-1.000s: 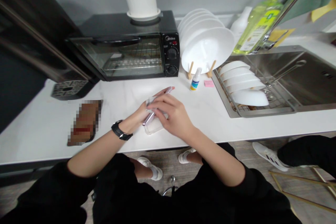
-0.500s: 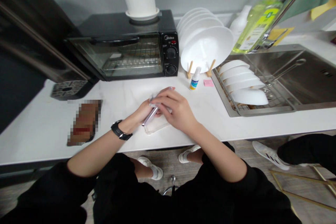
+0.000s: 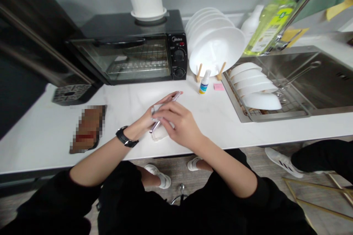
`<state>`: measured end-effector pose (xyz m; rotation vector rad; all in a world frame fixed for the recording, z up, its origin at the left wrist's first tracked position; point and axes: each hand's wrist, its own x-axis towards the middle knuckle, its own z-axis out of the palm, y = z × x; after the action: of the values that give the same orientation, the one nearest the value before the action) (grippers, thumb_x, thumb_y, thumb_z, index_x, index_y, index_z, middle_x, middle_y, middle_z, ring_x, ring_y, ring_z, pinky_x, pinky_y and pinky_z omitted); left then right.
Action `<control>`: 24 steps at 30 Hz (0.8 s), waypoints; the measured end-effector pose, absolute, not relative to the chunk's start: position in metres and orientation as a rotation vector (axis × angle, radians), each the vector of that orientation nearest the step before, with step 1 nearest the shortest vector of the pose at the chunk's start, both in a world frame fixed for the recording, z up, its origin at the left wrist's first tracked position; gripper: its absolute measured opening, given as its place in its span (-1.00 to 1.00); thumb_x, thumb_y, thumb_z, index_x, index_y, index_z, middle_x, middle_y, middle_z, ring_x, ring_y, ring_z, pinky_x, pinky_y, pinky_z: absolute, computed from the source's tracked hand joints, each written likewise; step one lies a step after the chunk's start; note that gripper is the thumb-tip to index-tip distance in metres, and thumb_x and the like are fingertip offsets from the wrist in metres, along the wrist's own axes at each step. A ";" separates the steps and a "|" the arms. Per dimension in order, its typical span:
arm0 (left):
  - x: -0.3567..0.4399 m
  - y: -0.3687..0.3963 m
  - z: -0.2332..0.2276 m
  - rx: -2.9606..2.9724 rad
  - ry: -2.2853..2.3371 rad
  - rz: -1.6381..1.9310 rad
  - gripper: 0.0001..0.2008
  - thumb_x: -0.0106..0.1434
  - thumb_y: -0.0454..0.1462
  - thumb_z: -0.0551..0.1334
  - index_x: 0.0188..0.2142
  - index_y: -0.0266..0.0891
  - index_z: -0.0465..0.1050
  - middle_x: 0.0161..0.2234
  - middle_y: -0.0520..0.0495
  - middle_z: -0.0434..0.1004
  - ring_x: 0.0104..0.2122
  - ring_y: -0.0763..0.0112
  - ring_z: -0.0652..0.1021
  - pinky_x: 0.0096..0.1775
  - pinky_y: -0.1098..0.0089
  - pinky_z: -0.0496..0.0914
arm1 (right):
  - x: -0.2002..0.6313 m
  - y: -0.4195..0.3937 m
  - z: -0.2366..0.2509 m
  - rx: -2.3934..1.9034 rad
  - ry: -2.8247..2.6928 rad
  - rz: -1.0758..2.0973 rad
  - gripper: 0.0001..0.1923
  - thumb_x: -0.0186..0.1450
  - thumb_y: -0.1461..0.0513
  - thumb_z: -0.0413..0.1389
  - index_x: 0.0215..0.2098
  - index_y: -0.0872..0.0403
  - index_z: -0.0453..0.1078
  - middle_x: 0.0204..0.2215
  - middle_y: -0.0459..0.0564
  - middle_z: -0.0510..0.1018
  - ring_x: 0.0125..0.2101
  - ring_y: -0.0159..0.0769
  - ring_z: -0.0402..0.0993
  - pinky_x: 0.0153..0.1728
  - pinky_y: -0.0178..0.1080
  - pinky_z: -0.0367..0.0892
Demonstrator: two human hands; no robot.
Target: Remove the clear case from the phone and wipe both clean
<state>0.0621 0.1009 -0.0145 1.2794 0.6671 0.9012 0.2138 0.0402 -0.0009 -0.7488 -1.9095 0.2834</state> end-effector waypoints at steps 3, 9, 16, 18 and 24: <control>0.057 0.093 0.004 1.490 0.661 0.851 -0.49 0.44 -0.08 0.24 0.31 -0.19 0.48 0.41 -0.14 0.41 0.44 0.20 0.35 0.47 0.23 0.16 | 0.196 0.022 -0.007 -0.652 -1.997 0.275 -0.79 0.48 0.37 0.14 -0.03 0.05 0.59 -0.14 0.05 0.67 -0.13 -0.24 0.60 -0.07 -0.13 0.59; 0.060 0.092 0.009 1.440 0.720 0.833 -0.48 0.46 -0.09 0.21 0.34 -0.18 0.46 0.42 -0.10 0.39 0.44 0.19 0.35 0.48 0.22 0.18 | 0.192 0.022 -0.009 -0.611 -2.012 0.292 -0.80 0.50 0.34 0.13 -0.02 0.04 0.58 -0.15 0.04 0.68 -0.12 -0.24 0.61 -0.08 -0.13 0.60; 0.066 0.102 -0.017 1.086 0.750 0.807 -0.59 0.36 -0.15 0.34 0.17 -0.16 0.55 -0.36 0.00 0.59 -0.45 0.48 0.52 -0.41 0.48 0.42 | 0.231 0.063 0.001 -0.801 -1.832 0.267 -0.81 0.49 0.28 0.17 -0.06 -0.02 0.64 -0.16 0.03 0.68 -0.11 -0.21 0.64 -0.06 -0.09 0.59; 0.067 0.100 -0.012 1.020 0.800 0.739 -0.60 0.43 -0.11 0.30 0.18 -0.20 0.52 -0.54 0.11 0.36 -0.62 0.56 0.30 -0.58 0.52 0.20 | 0.245 0.078 0.005 -0.889 -1.772 0.247 -0.84 0.48 0.24 0.20 -0.10 -0.02 0.66 -0.19 0.02 0.69 -0.16 -0.21 0.64 -0.08 -0.10 0.59; 0.067 0.098 -0.006 1.017 0.832 0.710 -0.55 0.45 -0.03 0.31 0.21 -0.18 0.49 -0.55 0.13 0.32 -0.65 0.60 0.26 -0.59 0.54 0.14 | 0.256 0.090 0.008 -0.923 -1.733 0.197 -0.85 0.47 0.20 0.22 -0.13 -0.01 0.67 -0.22 0.02 0.69 -0.18 -0.19 0.63 -0.09 -0.10 0.58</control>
<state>0.0669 0.0975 -0.0062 1.0171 0.8323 0.7101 0.2564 0.0897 0.0075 -0.9232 -1.7332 0.1970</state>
